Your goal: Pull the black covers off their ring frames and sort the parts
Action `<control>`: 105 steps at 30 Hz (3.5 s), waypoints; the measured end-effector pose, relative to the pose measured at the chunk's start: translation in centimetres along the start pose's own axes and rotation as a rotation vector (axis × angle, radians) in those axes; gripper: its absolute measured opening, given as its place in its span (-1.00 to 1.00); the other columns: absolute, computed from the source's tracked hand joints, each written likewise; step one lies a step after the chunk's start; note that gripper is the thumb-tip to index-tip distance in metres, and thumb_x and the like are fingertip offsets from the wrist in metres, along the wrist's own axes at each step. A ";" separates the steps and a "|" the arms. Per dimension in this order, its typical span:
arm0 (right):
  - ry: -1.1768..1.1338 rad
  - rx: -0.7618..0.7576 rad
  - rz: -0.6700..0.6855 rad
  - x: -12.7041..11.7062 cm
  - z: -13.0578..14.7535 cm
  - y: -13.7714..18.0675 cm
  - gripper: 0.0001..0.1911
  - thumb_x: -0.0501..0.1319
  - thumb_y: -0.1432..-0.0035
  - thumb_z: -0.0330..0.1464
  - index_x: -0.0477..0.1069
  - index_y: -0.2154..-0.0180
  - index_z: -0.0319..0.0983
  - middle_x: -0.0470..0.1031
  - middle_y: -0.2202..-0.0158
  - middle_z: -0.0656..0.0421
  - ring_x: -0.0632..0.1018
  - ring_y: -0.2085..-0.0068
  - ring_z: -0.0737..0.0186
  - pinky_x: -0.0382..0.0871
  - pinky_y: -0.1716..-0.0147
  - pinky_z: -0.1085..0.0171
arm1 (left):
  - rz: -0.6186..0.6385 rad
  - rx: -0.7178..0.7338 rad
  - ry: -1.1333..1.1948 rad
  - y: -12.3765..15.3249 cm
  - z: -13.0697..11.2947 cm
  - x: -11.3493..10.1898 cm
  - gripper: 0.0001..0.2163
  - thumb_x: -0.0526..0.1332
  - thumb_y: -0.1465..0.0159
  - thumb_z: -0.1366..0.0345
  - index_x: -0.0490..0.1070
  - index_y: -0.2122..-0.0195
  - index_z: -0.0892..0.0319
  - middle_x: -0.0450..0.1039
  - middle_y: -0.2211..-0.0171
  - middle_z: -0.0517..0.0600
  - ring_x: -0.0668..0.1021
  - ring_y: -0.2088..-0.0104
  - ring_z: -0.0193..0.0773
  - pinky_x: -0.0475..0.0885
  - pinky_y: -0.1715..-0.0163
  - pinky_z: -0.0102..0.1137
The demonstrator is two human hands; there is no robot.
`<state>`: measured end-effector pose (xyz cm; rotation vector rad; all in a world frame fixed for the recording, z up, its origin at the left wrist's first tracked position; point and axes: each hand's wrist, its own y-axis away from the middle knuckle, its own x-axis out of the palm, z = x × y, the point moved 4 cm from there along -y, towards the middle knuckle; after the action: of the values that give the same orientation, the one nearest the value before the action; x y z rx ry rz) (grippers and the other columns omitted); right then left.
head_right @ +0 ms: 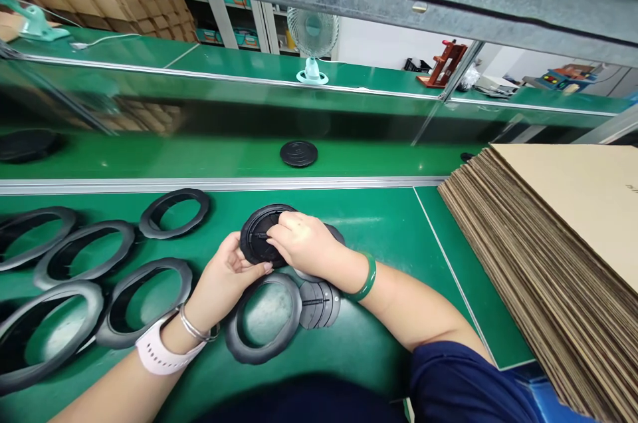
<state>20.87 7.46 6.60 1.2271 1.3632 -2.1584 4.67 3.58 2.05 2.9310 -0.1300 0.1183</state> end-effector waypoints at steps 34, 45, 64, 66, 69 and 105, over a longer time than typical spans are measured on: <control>-0.698 0.708 -0.246 0.5 -1.8 0.3 -0.77 0.20 -0.33 -0.22 0.44 0.11 -0.24 0.46 0.14 0.09 0.48 0.08 0.05 0.36 0.03 0.09 | 0.003 0.093 0.125 0.8 0.0 0.6 -0.29 0.52 -0.05 0.25 0.13 -0.13 0.11 0.43 -0.13 0.12 0.51 -0.12 -0.09 0.48 -0.10 -0.28; -0.729 0.734 -0.337 0.9 -0.8 0.5 -0.81 0.28 -0.16 -0.25 0.36 0.30 -0.21 0.39 0.28 0.17 0.44 0.20 0.12 0.32 0.20 0.21 | -0.141 0.179 -0.146 1.6 -0.7 -0.1 -0.51 0.21 -0.34 -0.09 0.32 -0.11 0.16 0.42 -0.11 0.12 0.49 -0.07 0.01 0.43 -0.07 -0.16; -0.895 0.816 -0.048 0.7 -0.1 0.2 -0.51 0.42 0.04 -0.23 0.35 0.09 -0.21 0.50 0.13 0.16 0.50 0.08 0.04 0.35 0.04 0.11 | -0.153 0.221 -0.241 1.6 -1.8 -0.1 -0.67 0.14 -0.39 -0.01 0.36 0.03 0.15 0.50 0.13 0.01 0.52 0.09 -0.10 0.41 0.06 -0.27; -0.874 0.818 -0.076 1.2 0.3 0.3 -0.55 0.41 0.03 -0.23 0.34 0.13 -0.21 0.50 0.17 0.17 0.50 0.11 0.04 0.37 0.07 0.13 | -0.158 0.226 -0.278 1.7 -1.8 -0.1 -0.70 0.13 -0.40 0.01 0.36 0.05 0.14 0.50 0.15 0.00 0.53 0.11 -0.12 0.41 0.10 -0.28; -0.861 0.807 -0.085 1.7 0.5 0.2 -0.58 0.40 0.02 -0.23 0.34 0.16 -0.20 0.50 0.21 0.18 0.51 0.14 0.05 0.39 0.12 0.15 | -0.156 0.209 -0.385 1.7 -2.0 -0.4 -0.68 0.09 -0.42 0.00 0.35 0.04 0.14 0.52 0.19 0.02 0.55 0.17 -0.10 0.43 0.15 -0.26; -0.156 0.317 0.455 -4.3 4.3 8.6 -0.83 0.46 -0.18 -0.38 0.60 0.16 -0.23 0.48 0.25 0.10 0.49 0.31 0.14 0.36 0.33 0.25 | -0.141 0.179 0.085 -0.5 -2.6 -2.4 -0.65 0.33 -0.24 -0.01 0.53 0.16 0.19 0.50 0.05 0.10 0.48 -0.07 0.05 0.41 -0.15 -0.06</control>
<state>26.72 -1.27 5.75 1.2916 0.6160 -2.1237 2.18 4.75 4.26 3.0944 0.1050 0.2434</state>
